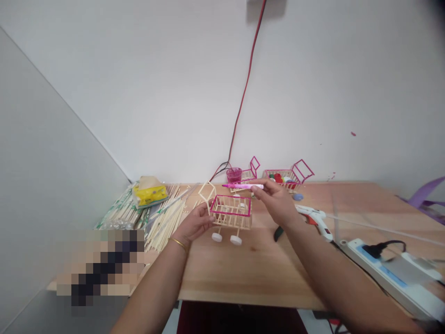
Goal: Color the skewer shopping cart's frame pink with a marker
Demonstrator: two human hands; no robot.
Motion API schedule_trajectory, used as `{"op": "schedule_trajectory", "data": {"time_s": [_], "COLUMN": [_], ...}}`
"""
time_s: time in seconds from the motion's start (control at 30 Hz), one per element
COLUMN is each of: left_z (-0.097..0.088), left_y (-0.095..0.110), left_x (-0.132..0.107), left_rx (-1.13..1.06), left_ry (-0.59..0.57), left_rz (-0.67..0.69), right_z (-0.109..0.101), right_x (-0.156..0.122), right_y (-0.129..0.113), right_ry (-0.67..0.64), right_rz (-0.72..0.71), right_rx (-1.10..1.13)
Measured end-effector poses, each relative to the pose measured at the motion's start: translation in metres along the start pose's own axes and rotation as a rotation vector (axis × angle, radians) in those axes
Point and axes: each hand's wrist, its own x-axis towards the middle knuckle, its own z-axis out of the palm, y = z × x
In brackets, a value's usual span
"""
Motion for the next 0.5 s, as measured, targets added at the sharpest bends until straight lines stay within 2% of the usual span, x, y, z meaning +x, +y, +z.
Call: {"op": "schedule_trajectory", "data": {"time_s": [0.1, 0.33, 0.5], "left_z": [0.001, 0.004, 0.005], "left_y": [-0.002, -0.006, -0.006], "left_x": [-0.001, -0.003, -0.004], "left_rx": [0.007, 0.06, 0.081], "left_ry": [-0.019, -0.061, -0.055], "left_rz": [-0.02, -0.119, -0.119], "right_z": [0.001, -0.005, -0.007], "right_x": [-0.012, -0.021, -0.023], "right_y": [0.004, 0.007, 0.004], "right_ry": [-0.01, -0.01, 0.002], "right_rz": [0.007, 0.006, -0.026], "right_rx": [0.07, -0.01, -0.043]}}
